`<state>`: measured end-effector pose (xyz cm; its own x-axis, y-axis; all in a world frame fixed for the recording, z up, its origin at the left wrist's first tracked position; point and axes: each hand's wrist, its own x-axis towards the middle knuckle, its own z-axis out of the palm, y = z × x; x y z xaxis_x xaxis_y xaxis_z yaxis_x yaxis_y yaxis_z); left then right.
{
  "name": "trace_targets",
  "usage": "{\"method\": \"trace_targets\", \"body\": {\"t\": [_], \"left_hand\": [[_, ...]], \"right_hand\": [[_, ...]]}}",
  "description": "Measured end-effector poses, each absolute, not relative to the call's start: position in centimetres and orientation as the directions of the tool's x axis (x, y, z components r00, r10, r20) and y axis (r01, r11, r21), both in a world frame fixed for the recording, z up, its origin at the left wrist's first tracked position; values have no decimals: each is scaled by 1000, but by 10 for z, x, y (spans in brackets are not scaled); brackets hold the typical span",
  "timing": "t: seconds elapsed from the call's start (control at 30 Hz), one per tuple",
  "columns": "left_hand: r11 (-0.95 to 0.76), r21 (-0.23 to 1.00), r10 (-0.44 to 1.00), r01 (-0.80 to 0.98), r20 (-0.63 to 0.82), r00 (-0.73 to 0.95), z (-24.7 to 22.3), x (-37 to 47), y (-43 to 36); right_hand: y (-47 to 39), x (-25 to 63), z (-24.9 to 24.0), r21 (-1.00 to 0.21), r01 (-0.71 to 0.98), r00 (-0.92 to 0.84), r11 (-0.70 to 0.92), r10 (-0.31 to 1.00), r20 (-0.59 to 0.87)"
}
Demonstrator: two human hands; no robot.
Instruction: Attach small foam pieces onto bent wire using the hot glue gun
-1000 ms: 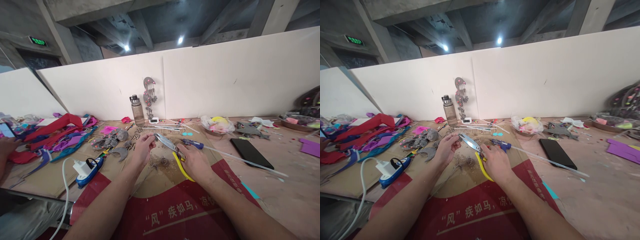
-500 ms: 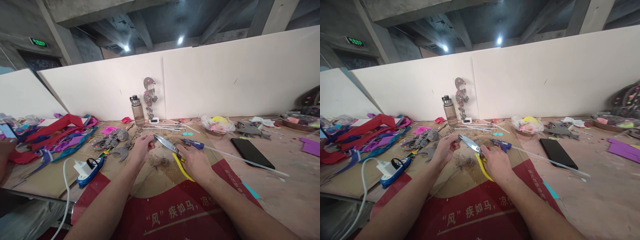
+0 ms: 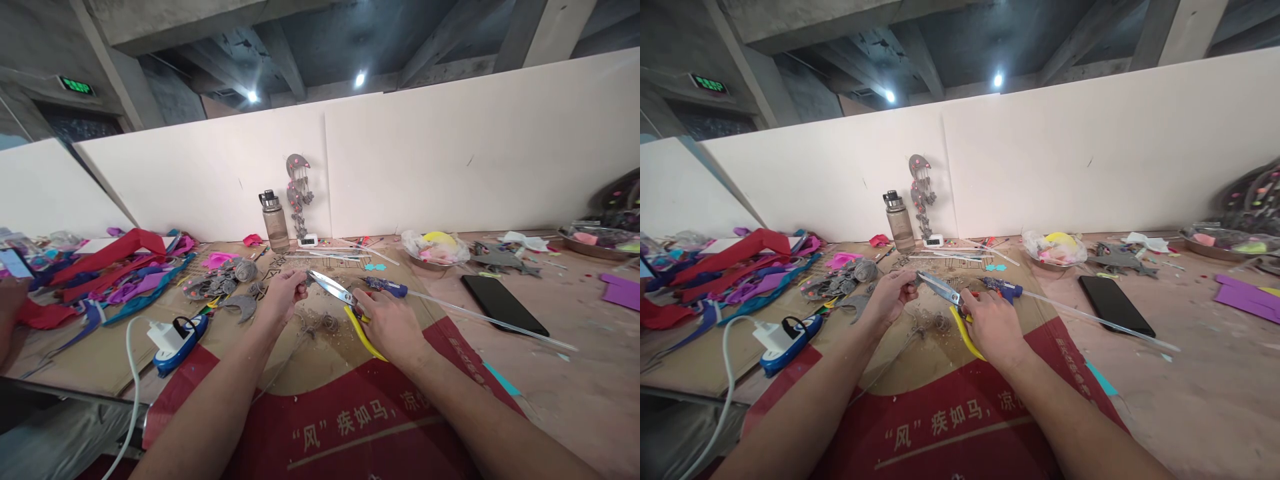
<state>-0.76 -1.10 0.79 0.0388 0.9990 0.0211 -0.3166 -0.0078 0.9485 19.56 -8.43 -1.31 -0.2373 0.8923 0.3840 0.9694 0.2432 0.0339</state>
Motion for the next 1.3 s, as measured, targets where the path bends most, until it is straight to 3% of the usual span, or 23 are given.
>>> {"method": "trace_targets", "body": {"t": [0.43, 0.8, 0.9, 1.1, 1.2, 1.3], "left_hand": [[-9, 940, 997, -341, 34, 68, 5, -9, -8], [77, 930, 995, -359, -51, 81, 6, -13, -5], [59, 952, 997, -301, -44, 57, 7, -14, -6], [-17, 979, 996, -202, 34, 81, 7, -12, -10], [-102, 972, 985, -213, 128, 114, 4, -10, -9], [-141, 970, 978, -197, 168, 127, 1, -10, -7]], "right_hand": [[-83, 195, -15, 23, 968, -242, 251, 901, 359], [-85, 193, -14, -29, 971, -216, 238, 921, 323], [-84, 192, -15, -129, 964, -184, 234, 930, 317], [-80, 195, -16, -532, 767, -175, 359, 915, 364], [-79, 198, -16, -585, 709, -166, 393, 900, 402], [-76, 199, -19, -539, 743, -175, 397, 892, 416]]}}
